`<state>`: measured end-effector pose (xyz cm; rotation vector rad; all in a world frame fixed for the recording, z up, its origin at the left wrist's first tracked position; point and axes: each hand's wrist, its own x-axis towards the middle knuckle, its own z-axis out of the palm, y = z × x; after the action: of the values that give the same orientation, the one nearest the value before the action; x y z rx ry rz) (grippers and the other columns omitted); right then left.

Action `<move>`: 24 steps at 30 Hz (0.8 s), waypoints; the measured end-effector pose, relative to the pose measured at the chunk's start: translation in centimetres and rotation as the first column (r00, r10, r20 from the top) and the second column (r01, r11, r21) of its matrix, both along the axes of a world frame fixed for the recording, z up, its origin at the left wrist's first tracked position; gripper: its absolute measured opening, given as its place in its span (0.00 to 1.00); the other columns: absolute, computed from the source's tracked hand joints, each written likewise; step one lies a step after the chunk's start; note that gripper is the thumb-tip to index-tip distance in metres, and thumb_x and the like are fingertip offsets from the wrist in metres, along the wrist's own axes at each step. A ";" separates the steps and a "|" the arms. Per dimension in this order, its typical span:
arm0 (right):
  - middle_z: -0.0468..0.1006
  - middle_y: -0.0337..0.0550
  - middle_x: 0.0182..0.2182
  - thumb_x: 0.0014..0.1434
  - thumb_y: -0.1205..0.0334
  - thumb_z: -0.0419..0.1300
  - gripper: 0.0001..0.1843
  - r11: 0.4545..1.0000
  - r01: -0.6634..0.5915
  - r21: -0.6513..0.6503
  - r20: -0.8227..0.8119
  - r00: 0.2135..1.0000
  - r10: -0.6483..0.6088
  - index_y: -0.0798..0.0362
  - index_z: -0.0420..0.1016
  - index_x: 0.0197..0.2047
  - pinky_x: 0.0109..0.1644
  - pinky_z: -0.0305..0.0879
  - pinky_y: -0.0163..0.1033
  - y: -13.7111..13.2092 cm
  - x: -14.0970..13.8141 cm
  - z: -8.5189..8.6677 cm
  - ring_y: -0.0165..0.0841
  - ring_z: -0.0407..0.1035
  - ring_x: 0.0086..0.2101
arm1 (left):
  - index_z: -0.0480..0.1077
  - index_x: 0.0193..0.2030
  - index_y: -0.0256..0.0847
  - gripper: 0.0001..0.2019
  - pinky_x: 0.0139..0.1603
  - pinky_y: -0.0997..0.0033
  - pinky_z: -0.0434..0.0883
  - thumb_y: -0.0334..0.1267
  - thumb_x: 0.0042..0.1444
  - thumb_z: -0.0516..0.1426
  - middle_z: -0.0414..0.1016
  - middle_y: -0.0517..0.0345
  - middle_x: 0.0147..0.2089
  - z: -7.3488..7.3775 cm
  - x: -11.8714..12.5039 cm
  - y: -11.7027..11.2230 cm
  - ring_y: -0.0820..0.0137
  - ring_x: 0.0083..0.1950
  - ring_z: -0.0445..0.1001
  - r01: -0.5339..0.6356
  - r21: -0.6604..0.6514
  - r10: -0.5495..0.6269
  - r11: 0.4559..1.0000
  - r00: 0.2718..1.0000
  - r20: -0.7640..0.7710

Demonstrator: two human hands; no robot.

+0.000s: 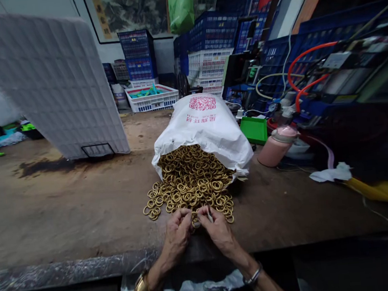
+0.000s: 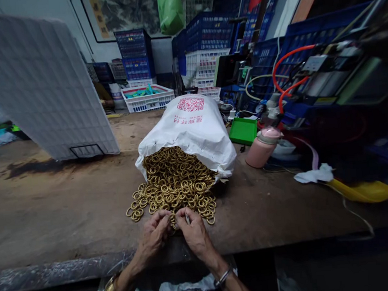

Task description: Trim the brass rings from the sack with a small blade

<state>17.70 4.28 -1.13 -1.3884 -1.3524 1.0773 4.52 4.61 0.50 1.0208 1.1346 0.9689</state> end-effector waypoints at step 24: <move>0.60 0.31 0.18 0.55 0.52 0.49 0.14 0.997 -0.060 -0.058 -0.039 0.998 0.058 0.53 0.61 0.26 0.27 0.54 0.30 -0.8 -1.4 0.0 0.25 0.54 0.21 | 0.57 0.29 0.39 0.15 0.14 0.85 0.44 0.45 0.44 0.59 0.57 0.70 0.21 -0.7 -1.4 -1.7 0.85 0.15 0.50 0.048 -0.310 0.080 0.950 0.918 0.388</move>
<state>16.33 3.50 -1.13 -1.3715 -1.3513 1.1853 3.11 2.91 -0.16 0.5252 0.9176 0.9209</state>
